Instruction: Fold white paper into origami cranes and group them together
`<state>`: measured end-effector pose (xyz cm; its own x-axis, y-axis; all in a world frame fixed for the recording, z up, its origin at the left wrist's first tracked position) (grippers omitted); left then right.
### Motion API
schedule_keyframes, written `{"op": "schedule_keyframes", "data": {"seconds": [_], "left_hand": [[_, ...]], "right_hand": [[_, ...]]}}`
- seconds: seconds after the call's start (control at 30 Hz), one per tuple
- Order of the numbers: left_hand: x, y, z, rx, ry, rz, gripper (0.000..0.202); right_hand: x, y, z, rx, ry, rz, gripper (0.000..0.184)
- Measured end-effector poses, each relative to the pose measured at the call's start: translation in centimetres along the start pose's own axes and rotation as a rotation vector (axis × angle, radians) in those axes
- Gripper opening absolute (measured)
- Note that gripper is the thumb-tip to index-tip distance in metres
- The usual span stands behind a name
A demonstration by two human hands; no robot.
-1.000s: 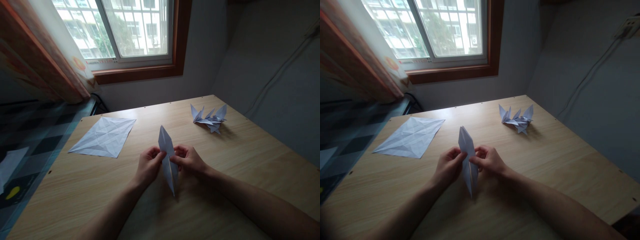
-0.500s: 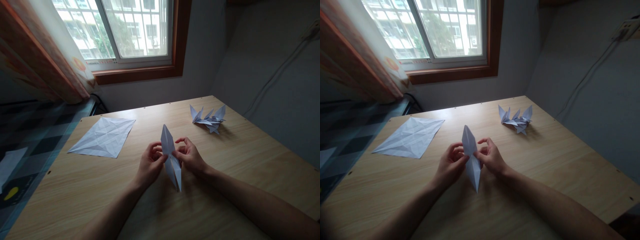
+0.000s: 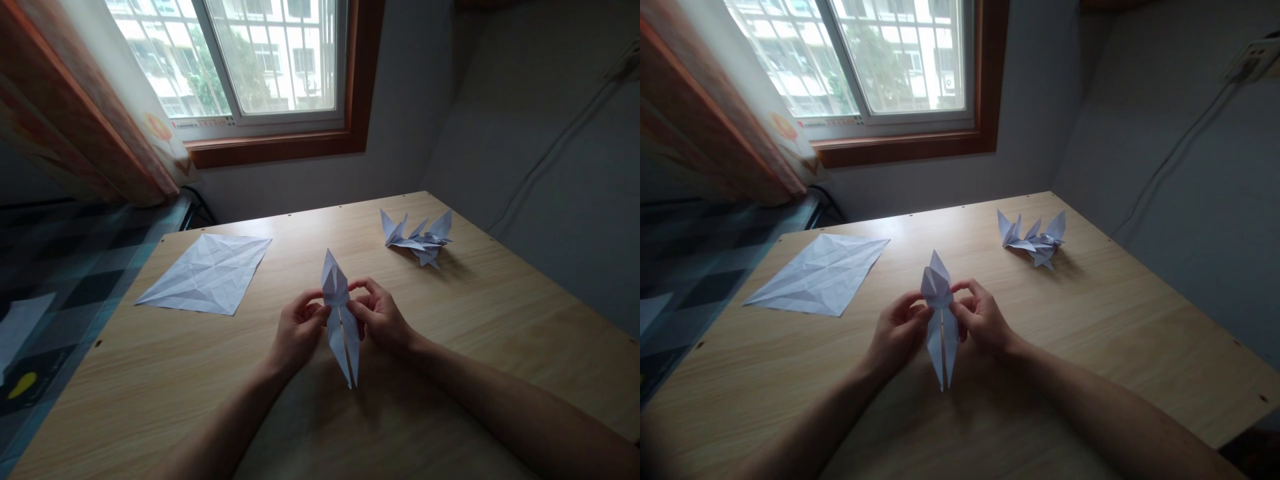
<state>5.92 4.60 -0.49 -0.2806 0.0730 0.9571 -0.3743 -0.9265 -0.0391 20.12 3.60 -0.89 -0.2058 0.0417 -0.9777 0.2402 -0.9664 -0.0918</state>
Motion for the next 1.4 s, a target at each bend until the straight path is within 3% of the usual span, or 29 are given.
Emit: {"op": "schedule_keyframes", "data": {"seconds": [0.2,0.3,0.53,0.8,1.1,1.23,1.33,1.4], "left_hand": [[0.0,-0.2,-0.2,-0.005,-0.018,0.03,0.026],[0.0,-0.2,-0.3,-0.021,-0.013,0.038,0.025],[1.0,-0.1,-0.6,0.044,-0.168,0.153,0.009],[1.4,0.2,-0.2,0.05,-0.185,0.173,0.009],[0.3,0.1,-0.3,0.111,0.034,0.089,0.028],[0.5,0.2,-0.5,0.105,-0.109,0.087,0.013],[0.7,0.3,-1.0,0.134,-0.249,0.073,0.02],[0.9,0.4,-1.1,0.147,-0.307,0.097,0.028]], "right_hand": [[0.0,0.1,-0.2,0.026,-0.023,0.012,0.035],[-0.1,0.2,0.0,-0.021,-0.017,-0.004,0.037],[-0.1,0.2,0.1,-0.057,0.042,-0.05,0.026],[-0.3,0.3,0.2,-0.033,0.038,-0.039,0.026],[0.3,0.2,0.1,0.009,-0.059,0.033,0.034],[0.1,0.2,0.2,-0.032,-0.055,0.048,0.027],[-0.3,0.2,-0.1,0.0,0.018,0.016,0.014],[-0.5,0.3,-0.4,0.04,0.058,-0.02,0.014]]}}
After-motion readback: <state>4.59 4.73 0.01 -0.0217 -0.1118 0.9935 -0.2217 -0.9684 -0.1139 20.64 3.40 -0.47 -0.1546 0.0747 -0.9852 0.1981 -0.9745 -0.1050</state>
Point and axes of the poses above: each hand's wrist, its own y-axis away from the middle knuckle, its own z-axis out of the palm, x = y × z, the point moved 6 cm from there along -y, towards the middle knuckle, and after that the axes turned 3 degrees about -x, right-handed, at the moved point
